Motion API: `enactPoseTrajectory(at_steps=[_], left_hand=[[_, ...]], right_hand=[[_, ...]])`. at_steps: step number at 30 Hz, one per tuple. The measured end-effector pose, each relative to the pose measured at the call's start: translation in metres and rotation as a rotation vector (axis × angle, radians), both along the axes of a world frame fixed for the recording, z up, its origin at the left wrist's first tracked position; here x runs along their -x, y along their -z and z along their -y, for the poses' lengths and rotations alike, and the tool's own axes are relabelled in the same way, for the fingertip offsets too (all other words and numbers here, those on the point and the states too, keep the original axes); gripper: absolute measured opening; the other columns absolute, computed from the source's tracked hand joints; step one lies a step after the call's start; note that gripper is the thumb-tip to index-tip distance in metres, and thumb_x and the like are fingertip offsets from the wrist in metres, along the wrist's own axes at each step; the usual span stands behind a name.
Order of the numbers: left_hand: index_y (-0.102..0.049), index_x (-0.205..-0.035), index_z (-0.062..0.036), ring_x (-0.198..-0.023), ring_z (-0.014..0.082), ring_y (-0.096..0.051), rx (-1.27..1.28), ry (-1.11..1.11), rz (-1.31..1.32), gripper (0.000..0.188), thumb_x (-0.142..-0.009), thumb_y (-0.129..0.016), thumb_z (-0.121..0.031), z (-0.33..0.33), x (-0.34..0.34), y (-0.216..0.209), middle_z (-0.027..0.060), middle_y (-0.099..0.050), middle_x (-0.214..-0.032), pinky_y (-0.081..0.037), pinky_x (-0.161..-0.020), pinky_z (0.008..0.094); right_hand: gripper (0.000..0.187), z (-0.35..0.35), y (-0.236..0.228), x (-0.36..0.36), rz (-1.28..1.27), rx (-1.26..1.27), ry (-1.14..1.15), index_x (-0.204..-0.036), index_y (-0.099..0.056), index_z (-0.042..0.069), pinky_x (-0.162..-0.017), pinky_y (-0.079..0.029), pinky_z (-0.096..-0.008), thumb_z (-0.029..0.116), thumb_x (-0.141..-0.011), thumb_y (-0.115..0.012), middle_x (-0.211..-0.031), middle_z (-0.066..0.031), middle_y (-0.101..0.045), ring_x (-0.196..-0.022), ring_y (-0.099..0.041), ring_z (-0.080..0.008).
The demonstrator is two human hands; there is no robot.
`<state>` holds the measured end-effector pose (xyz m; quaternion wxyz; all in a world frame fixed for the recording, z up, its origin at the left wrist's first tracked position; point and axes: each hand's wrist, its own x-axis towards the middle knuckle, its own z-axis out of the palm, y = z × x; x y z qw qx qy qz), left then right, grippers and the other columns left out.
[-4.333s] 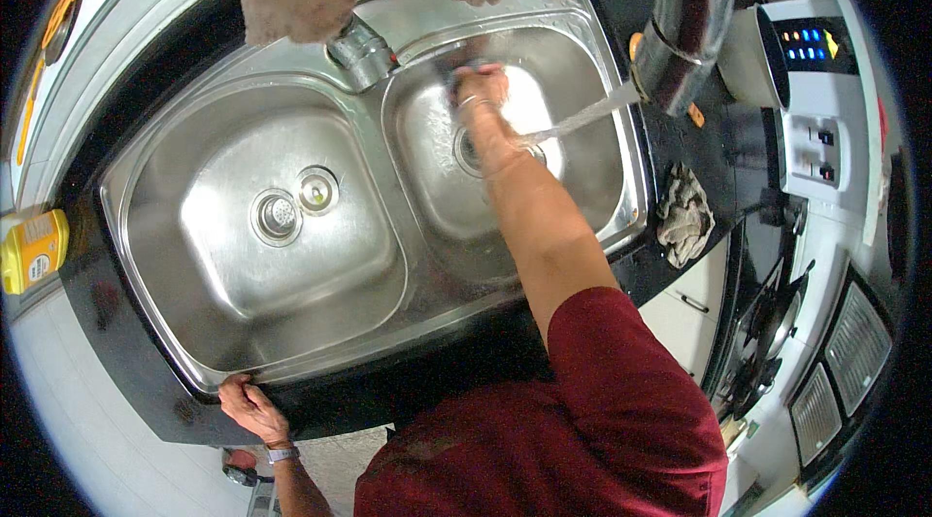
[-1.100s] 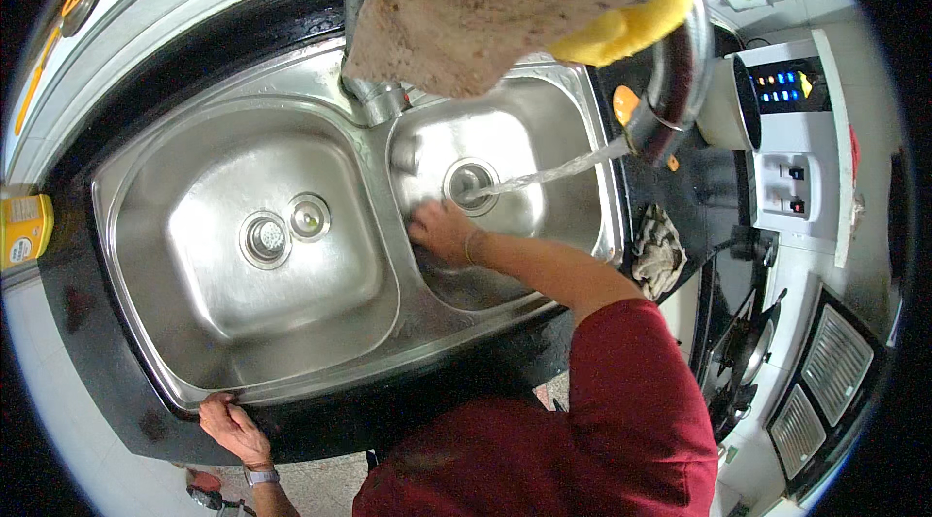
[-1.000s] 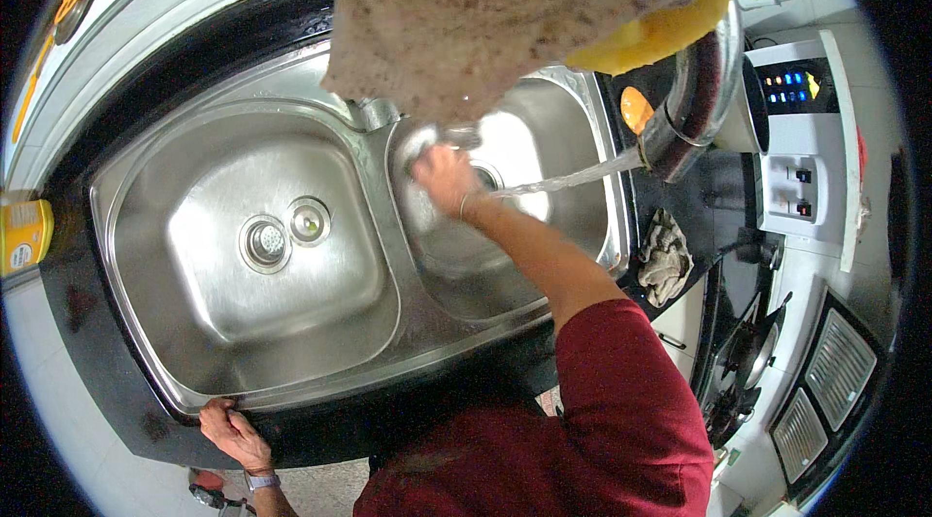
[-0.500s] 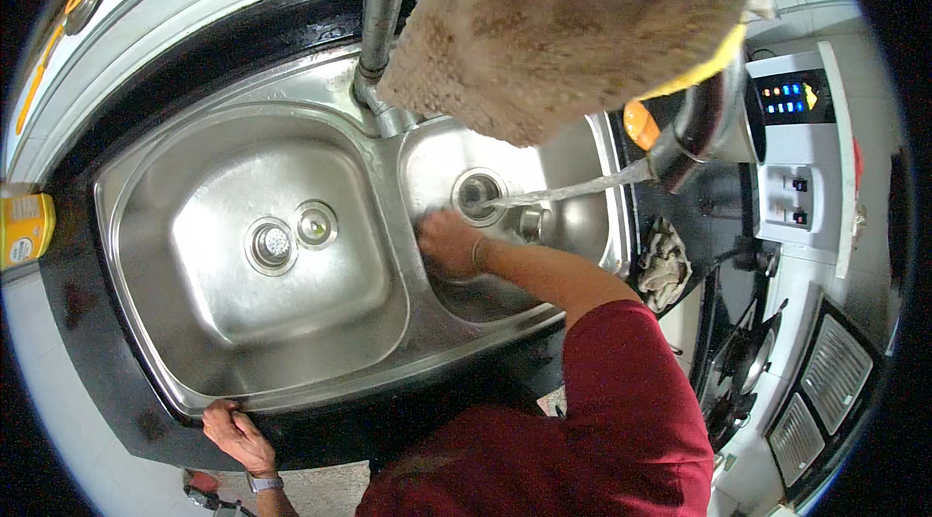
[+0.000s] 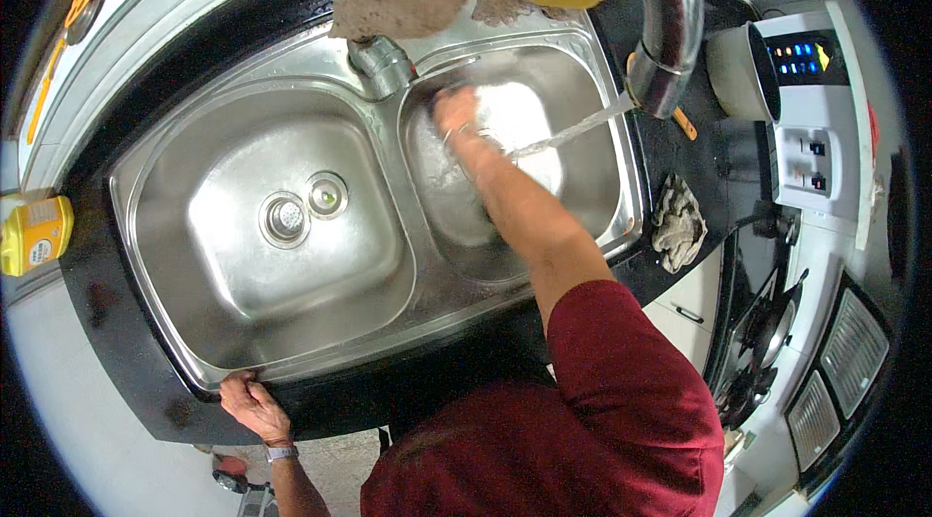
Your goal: The person applies soap to a steel wool pad, then scrubs both basins of a kitchen sink and the faucet by hand before rinsing the pad under running water.
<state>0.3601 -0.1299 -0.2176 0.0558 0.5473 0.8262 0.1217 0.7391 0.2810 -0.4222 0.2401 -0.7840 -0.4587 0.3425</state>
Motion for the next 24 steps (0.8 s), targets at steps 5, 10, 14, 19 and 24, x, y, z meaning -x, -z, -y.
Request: enactPoseTrajectory(at_steps=[5, 10, 14, 19, 24], left_hand=[[-0.060, -0.091, -0.0049, -0.087, 0.0330, -0.053, -0.019, -0.012, -0.002, 0.017, -0.087, -0.048, -0.017, 0.004, 0.000, -0.001, 0.0129, -0.058, -0.091, -0.037, -0.080, 0.0429], [-0.059, -0.089, -0.0051, -0.086, 0.0330, -0.053, -0.053, -0.004, 0.014, 0.015, -0.085, -0.049, -0.015, -0.001, -0.005, -0.003, 0.0126, -0.058, -0.090, -0.037, -0.080, 0.0429], [-0.058, -0.087, -0.0057, -0.087, 0.0324, -0.054, -0.035, -0.019, -0.024, 0.013, -0.084, -0.048, -0.013, -0.002, -0.009, -0.006, 0.0121, -0.058, -0.091, -0.037, -0.081, 0.0427], [-0.058, -0.089, -0.0062, -0.088, 0.0324, -0.052, -0.024, -0.018, -0.024, 0.013, -0.085, -0.048, -0.014, 0.000, -0.008, -0.005, 0.0116, -0.056, -0.090, -0.037, -0.081, 0.0430], [-0.057, -0.088, -0.0059, -0.088, 0.0327, -0.052, -0.020, 0.014, -0.037, 0.013, -0.086, -0.047, -0.014, -0.001, 0.001, -0.002, 0.0118, -0.056, -0.089, -0.037, -0.080, 0.0434]], right_hand=[[0.027, 0.088, -0.038, 0.025, -0.095, -0.051, -0.521, -0.110, -0.059, -0.007, -0.090, -0.048, -0.0505, 0.009, -0.089, -0.055, -0.105, -0.0332, -0.062, -0.105, -0.060, -0.0445], [0.031, 0.160, -0.130, -0.019, -0.096, 0.175, -0.841, -0.116, -0.054, -0.004, -0.089, -0.047, -0.0520, 0.014, -0.091, -0.057, -0.113, -0.0299, -0.056, -0.104, -0.057, -0.0471], [0.037, 0.190, -0.197, 0.001, -0.143, -0.147, -0.637, -0.120, -0.047, -0.005, -0.089, -0.045, -0.0520, 0.019, -0.094, -0.057, -0.110, -0.0271, -0.052, -0.099, -0.055, -0.0464], [0.035, 0.137, -0.183, 0.043, 0.081, -0.215, -0.611, -0.120, -0.042, -0.006, -0.087, -0.045, -0.0530, 0.018, -0.097, -0.054, -0.111, -0.0305, -0.047, -0.100, -0.051, -0.0486], [0.032, 0.068, -0.157, 0.040, 0.003, -0.419, -0.492, -0.120, -0.049, -0.002, -0.091, -0.045, -0.0504, 0.014, -0.094, -0.057, -0.116, -0.0281, -0.049, -0.107, -0.052, -0.0457]])
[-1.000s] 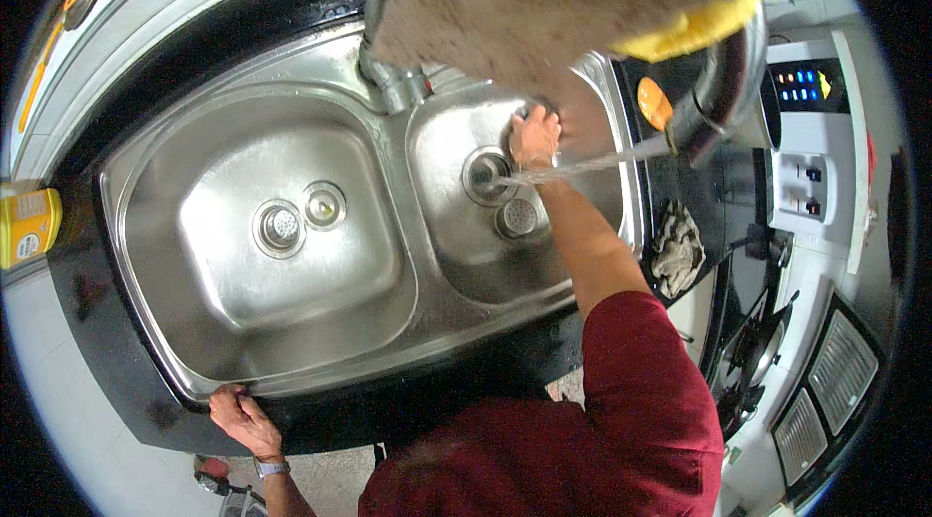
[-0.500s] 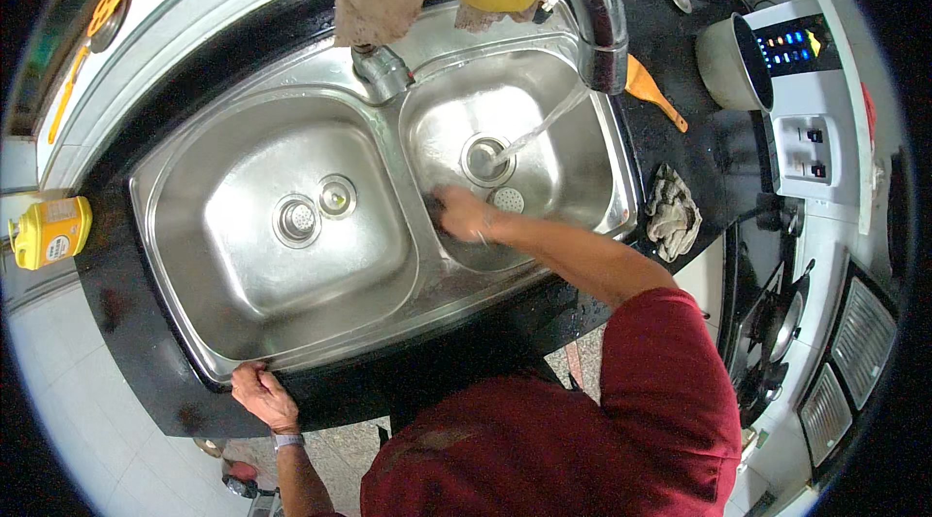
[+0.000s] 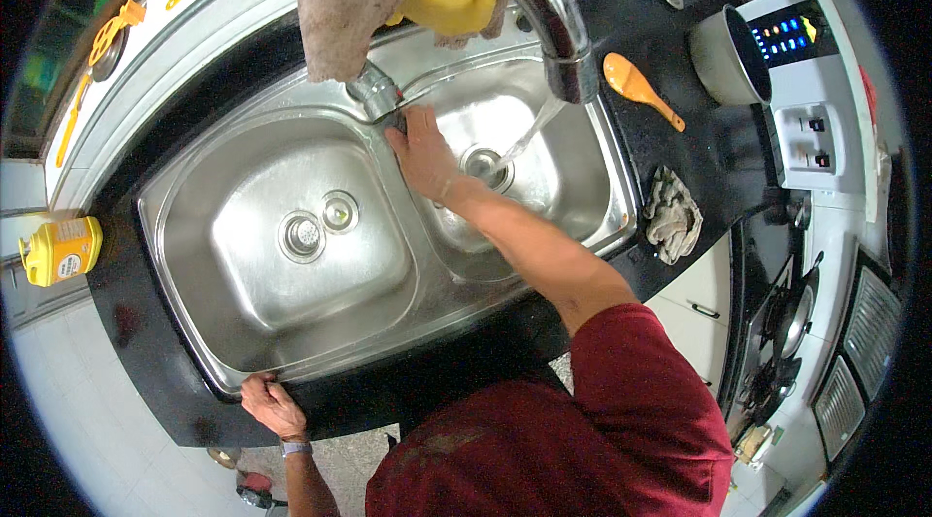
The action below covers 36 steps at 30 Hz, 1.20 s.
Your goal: The person applies soap to a steel wool pad, then scrubs both basins of a kitchen sink and the faucet by hand before rinsing the pad under running water.
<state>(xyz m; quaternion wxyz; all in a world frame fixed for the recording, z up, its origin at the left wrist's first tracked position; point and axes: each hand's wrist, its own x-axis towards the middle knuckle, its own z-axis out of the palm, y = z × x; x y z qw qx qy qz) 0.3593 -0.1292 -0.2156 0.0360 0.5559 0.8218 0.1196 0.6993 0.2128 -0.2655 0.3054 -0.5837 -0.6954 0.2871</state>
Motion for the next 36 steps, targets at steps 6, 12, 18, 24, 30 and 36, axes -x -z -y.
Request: enactPoseTrajectory(at_steps=[6, 12, 18, 24, 30, 36], left_hand=[[-0.057, -0.090, -0.0052, -0.087, 0.0339, -0.051, 0.029, -0.010, -0.002, 0.017, -0.089, -0.047, -0.019, 0.007, -0.001, 0.003, 0.0126, -0.054, -0.089, -0.036, -0.080, 0.0441], [-0.056, -0.087, -0.0040, -0.084, 0.0332, -0.052, -0.034, -0.001, 0.048, 0.019, -0.087, -0.045, -0.020, 0.000, -0.009, 0.003, 0.0132, -0.056, -0.086, -0.037, -0.080, 0.0439], [-0.056, -0.088, -0.0035, -0.084, 0.0338, -0.051, 0.010, -0.026, 0.011, 0.022, -0.089, -0.045, -0.022, 0.010, -0.002, 0.007, 0.0139, -0.056, -0.086, -0.037, -0.079, 0.0444], [-0.057, -0.092, -0.0024, -0.089, 0.0341, -0.052, -0.015, 0.018, -0.001, 0.021, -0.090, -0.045, -0.019, 0.006, 0.001, 0.005, 0.0147, -0.057, -0.091, -0.037, -0.084, 0.0444], [-0.059, -0.095, -0.0033, -0.090, 0.0339, -0.053, 0.001, 0.042, 0.002, 0.020, -0.090, -0.044, -0.017, 0.010, 0.006, 0.007, 0.0139, -0.059, -0.092, -0.038, -0.084, 0.0437], [-0.059, -0.094, -0.0038, -0.090, 0.0340, -0.054, -0.007, 0.041, 0.021, 0.017, -0.089, -0.047, -0.015, 0.011, 0.007, 0.009, 0.0129, -0.060, -0.092, -0.039, -0.082, 0.0442]], right_hand=[[0.022, -0.042, -0.034, -0.056, -0.022, -0.235, -0.075, -0.101, -0.069, 0.009, -0.111, -0.032, -0.0509, 0.007, -0.079, -0.065, -0.130, -0.0189, -0.054, -0.125, -0.049, -0.0374], [0.040, -0.103, 0.031, -0.102, 0.525, -0.617, -0.239, -0.132, -0.054, 0.014, -0.115, -0.031, -0.0431, 0.015, -0.092, -0.055, -0.136, -0.0146, -0.053, -0.133, -0.045, -0.0316], [0.037, -0.078, -0.018, -0.185, 0.707, -0.405, -0.128, -0.126, -0.054, 0.010, -0.119, -0.026, -0.0453, 0.012, -0.090, -0.048, -0.145, -0.0223, -0.042, -0.143, -0.032, -0.0366], [0.032, -0.058, -0.028, -0.225, 0.944, -0.316, -0.073, -0.124, -0.053, 0.008, -0.117, -0.028, -0.0459, 0.016, -0.095, -0.042, -0.144, -0.0247, -0.043, -0.139, -0.037, -0.0368], [0.038, 0.024, -0.047, -0.247, 1.253, -0.179, -0.233, -0.129, -0.052, 0.005, -0.120, -0.019, -0.0459, 0.015, -0.093, -0.043, -0.151, -0.0263, -0.036, -0.144, -0.029, -0.0364], [0.038, 0.156, -0.070, -0.245, 0.908, 0.235, -0.028, -0.125, -0.044, -0.004, -0.119, -0.025, -0.0459, 0.001, -0.088, -0.043, -0.150, -0.0368, -0.026, -0.141, -0.028, -0.0480]])
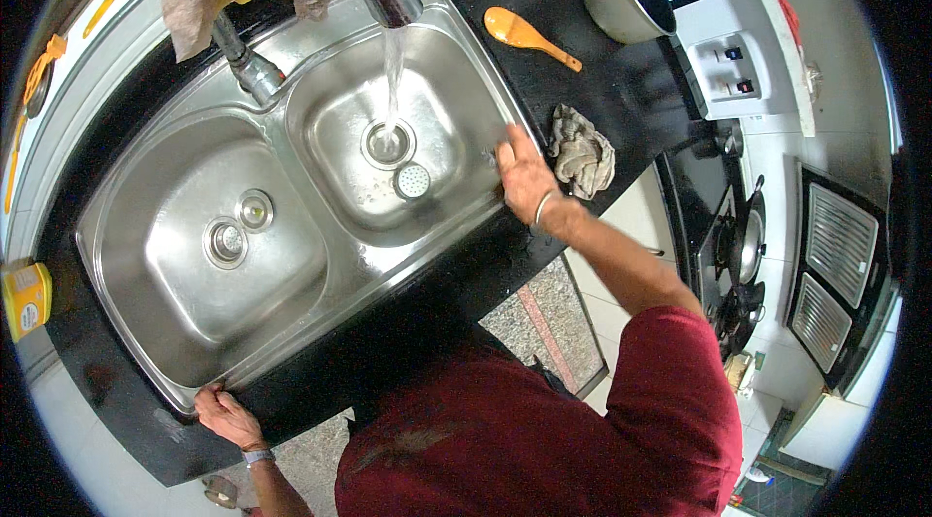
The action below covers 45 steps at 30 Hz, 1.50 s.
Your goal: The person applies soap to a steel wool pad, then scrubs both basins of a kitchen sink and the faucet by hand before rinsing the pad under running water.
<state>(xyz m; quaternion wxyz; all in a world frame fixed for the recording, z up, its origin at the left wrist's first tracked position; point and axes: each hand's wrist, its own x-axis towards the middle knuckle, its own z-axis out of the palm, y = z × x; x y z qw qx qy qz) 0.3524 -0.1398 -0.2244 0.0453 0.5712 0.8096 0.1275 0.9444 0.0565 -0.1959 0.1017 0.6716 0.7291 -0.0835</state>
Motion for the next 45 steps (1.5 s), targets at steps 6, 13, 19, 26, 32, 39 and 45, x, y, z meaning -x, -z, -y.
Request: enactPoseTrajectory(at_steps=[6, 13, 19, 26, 32, 39, 45], left_hand=[[-0.060, -0.091, -0.0034, -0.087, 0.0342, -0.056, -0.068, 0.044, -0.012, 0.015, -0.088, -0.048, -0.011, -0.005, -0.001, 0.005, 0.0131, -0.060, -0.090, -0.041, -0.078, 0.0447], [-0.060, -0.093, -0.0037, -0.086, 0.0334, -0.056, -0.033, 0.033, -0.001, 0.014, -0.089, -0.048, -0.009, -0.003, -0.001, -0.001, 0.0122, -0.061, -0.091, -0.041, -0.079, 0.0451], [-0.060, -0.091, -0.0027, -0.086, 0.0329, -0.056, -0.075, 0.055, 0.054, 0.013, -0.088, -0.048, -0.008, -0.002, 0.003, 0.002, 0.0121, -0.062, -0.090, -0.041, -0.080, 0.0446], [-0.060, -0.092, -0.0031, -0.088, 0.0331, -0.057, -0.074, 0.053, 0.031, 0.014, -0.090, -0.048, -0.009, -0.003, 0.000, 0.000, 0.0122, -0.062, -0.093, -0.042, -0.079, 0.0450], [-0.061, -0.093, -0.0036, -0.089, 0.0334, -0.057, -0.023, 0.015, 0.033, 0.015, -0.091, -0.048, -0.011, -0.004, -0.001, -0.004, 0.0118, -0.063, -0.092, -0.041, -0.081, 0.0448], [-0.062, -0.092, -0.0033, -0.089, 0.0335, -0.057, -0.028, 0.029, 0.011, 0.015, -0.090, -0.048, -0.010, 0.000, 0.004, 0.001, 0.0128, -0.063, -0.092, -0.042, -0.081, 0.0442], [-0.062, -0.092, -0.0045, -0.089, 0.0328, -0.057, -0.023, 0.030, -0.026, 0.014, -0.088, -0.049, -0.009, -0.006, 0.000, -0.001, 0.0109, -0.062, -0.092, -0.042, -0.079, 0.0444]], right_hand=[[0.043, 0.005, -0.004, 0.055, -0.580, -0.026, -0.189, -0.128, -0.054, 0.004, -0.108, -0.042, -0.0442, 0.006, -0.085, -0.062, -0.133, -0.0209, -0.051, -0.125, -0.049, -0.0394], [0.028, -0.026, -0.045, -0.014, 0.063, -0.064, -0.084, -0.107, -0.068, 0.011, -0.092, -0.051, -0.0452, 0.007, -0.080, -0.061, -0.115, -0.0184, -0.060, -0.111, -0.060, -0.0367], [0.033, -0.025, -0.040, -0.008, -0.236, 0.249, 0.134, -0.112, -0.066, 0.005, -0.083, -0.055, -0.0449, 0.017, -0.083, -0.072, -0.105, -0.0236, -0.067, -0.092, -0.067, -0.0395], [0.019, -0.045, -0.035, -0.021, 0.171, 0.147, -0.135, -0.099, -0.072, 0.009, -0.087, -0.055, -0.0434, 0.009, -0.080, -0.069, -0.101, -0.0191, -0.070, -0.096, -0.069, -0.0344], [0.027, -0.022, -0.050, 0.042, -0.026, 0.386, -0.005, -0.105, -0.071, 0.007, -0.089, -0.054, -0.0410, 0.017, -0.080, -0.072, -0.105, -0.0205, -0.070, -0.101, -0.068, -0.0345], [0.027, 0.005, -0.072, 0.011, -0.313, -0.144, 0.105, -0.110, -0.066, 0.005, -0.087, -0.052, -0.0441, 0.007, -0.083, -0.065, -0.106, -0.0197, -0.063, -0.096, -0.062, -0.0394], [0.039, 0.018, -0.021, 0.054, -0.466, 0.058, -0.184, -0.117, -0.066, 0.012, -0.100, -0.046, -0.0440, 0.003, -0.079, -0.060, -0.108, -0.0155, -0.068, -0.108, -0.060, -0.0358]])
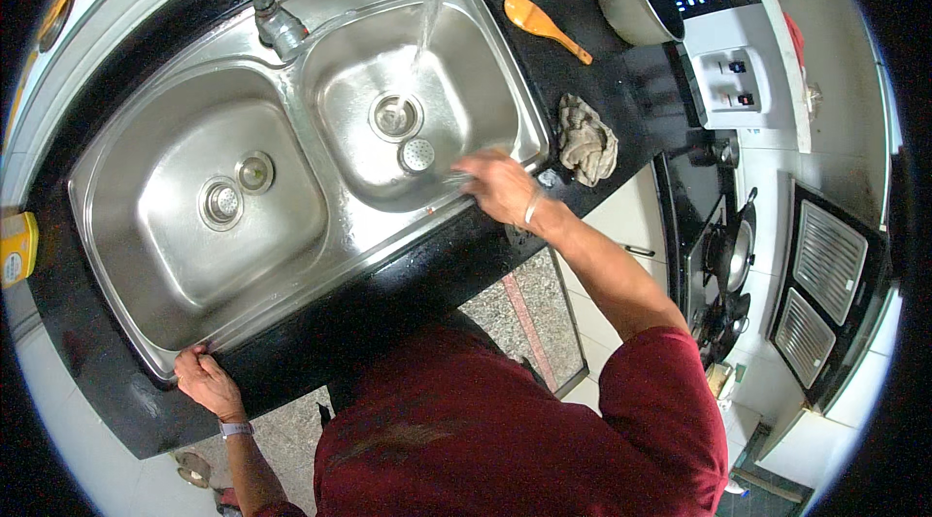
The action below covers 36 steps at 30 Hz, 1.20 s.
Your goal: The person applies soap to a steel wool pad, then scrubs both basins of a kitchen sink and the faucet by hand before rinsing the pad under running water.
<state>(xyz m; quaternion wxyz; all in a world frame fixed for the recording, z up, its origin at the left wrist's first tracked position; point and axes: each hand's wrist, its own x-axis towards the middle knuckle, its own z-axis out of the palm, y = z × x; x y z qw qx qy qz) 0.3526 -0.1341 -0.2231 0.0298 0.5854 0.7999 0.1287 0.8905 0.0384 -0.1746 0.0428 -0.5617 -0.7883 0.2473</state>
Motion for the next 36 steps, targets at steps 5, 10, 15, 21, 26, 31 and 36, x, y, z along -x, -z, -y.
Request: enactPoseTrajectory(at_steps=[5, 10, 15, 21, 26, 31, 36], left_hand=[[-0.060, -0.092, -0.0048, -0.089, 0.0316, -0.055, -0.018, -0.020, 0.045, 0.013, -0.087, -0.050, -0.008, 0.003, 0.000, 0.000, 0.0104, -0.060, -0.091, -0.040, -0.080, 0.0437], [-0.059, -0.090, -0.0048, -0.090, 0.0314, -0.054, -0.012, -0.039, 0.010, 0.011, -0.086, -0.049, -0.008, -0.004, -0.009, -0.005, 0.0105, -0.058, -0.090, -0.038, -0.080, 0.0422], [-0.059, -0.093, -0.0039, -0.090, 0.0337, -0.053, 0.013, -0.059, 0.071, 0.017, -0.089, -0.047, -0.016, -0.001, -0.011, -0.009, 0.0130, -0.057, -0.092, -0.037, -0.084, 0.0431], [-0.055, -0.092, -0.0037, -0.089, 0.0319, -0.051, 0.041, -0.115, 0.072, 0.018, -0.091, -0.046, -0.018, -0.005, -0.011, -0.006, 0.0131, -0.055, -0.092, -0.036, -0.084, 0.0411], [-0.055, -0.092, -0.0040, -0.089, 0.0306, -0.051, 0.070, -0.125, 0.058, 0.017, -0.090, -0.045, -0.018, 0.009, -0.007, -0.008, 0.0112, -0.055, -0.091, -0.035, -0.085, 0.0405], [-0.056, -0.091, -0.0047, -0.088, 0.0304, -0.051, 0.014, -0.117, 0.066, 0.016, -0.087, -0.046, -0.017, 0.000, -0.010, -0.007, 0.0110, -0.056, -0.090, -0.036, -0.084, 0.0408], [-0.057, -0.090, -0.0045, -0.087, 0.0310, -0.052, 0.023, -0.077, 0.067, 0.016, -0.086, -0.047, -0.015, -0.003, -0.009, -0.007, 0.0109, -0.057, -0.090, -0.036, -0.083, 0.0415]], right_hand=[[0.048, -0.087, 0.000, 0.041, 0.352, 0.366, -0.028, -0.129, -0.060, 0.013, -0.097, -0.053, -0.0429, 0.002, -0.083, -0.066, -0.122, -0.0186, -0.063, -0.115, -0.060, -0.0320], [0.053, -0.065, 0.126, 0.074, 0.236, 0.640, -0.415, -0.140, -0.050, 0.013, -0.107, -0.044, -0.0448, 0.007, -0.087, -0.058, -0.132, -0.0215, -0.055, -0.123, -0.053, -0.0377], [0.037, -0.097, 0.162, 0.146, 0.419, 0.120, -0.390, -0.128, -0.055, 0.009, -0.103, -0.040, -0.0563, 0.021, -0.094, -0.047, -0.143, -0.0210, -0.042, -0.132, -0.042, -0.0396], [0.032, -0.199, 0.191, 0.125, 0.438, -0.116, -0.014, -0.120, -0.055, 0.010, -0.096, -0.043, -0.0530, 0.018, -0.089, -0.053, -0.137, -0.0181, -0.046, -0.121, -0.048, -0.0377], [0.028, -0.169, 0.169, 0.032, 0.366, -0.101, 0.354, -0.116, -0.052, 0.007, -0.095, -0.044, -0.0527, 0.012, -0.089, -0.054, -0.125, -0.0201, -0.050, -0.112, -0.050, -0.0407], [0.040, -0.101, 0.178, -0.001, 0.610, 0.343, 0.012, -0.124, -0.049, 0.002, -0.100, -0.042, -0.0538, 0.016, -0.089, -0.059, -0.130, -0.0291, -0.047, -0.121, -0.047, -0.0491], [0.056, -0.093, 0.152, 0.028, 0.811, 0.657, -0.370, -0.129, -0.055, 0.006, -0.102, -0.045, -0.0494, 0.029, -0.080, -0.070, -0.135, -0.0251, -0.049, -0.124, -0.049, -0.0442]])
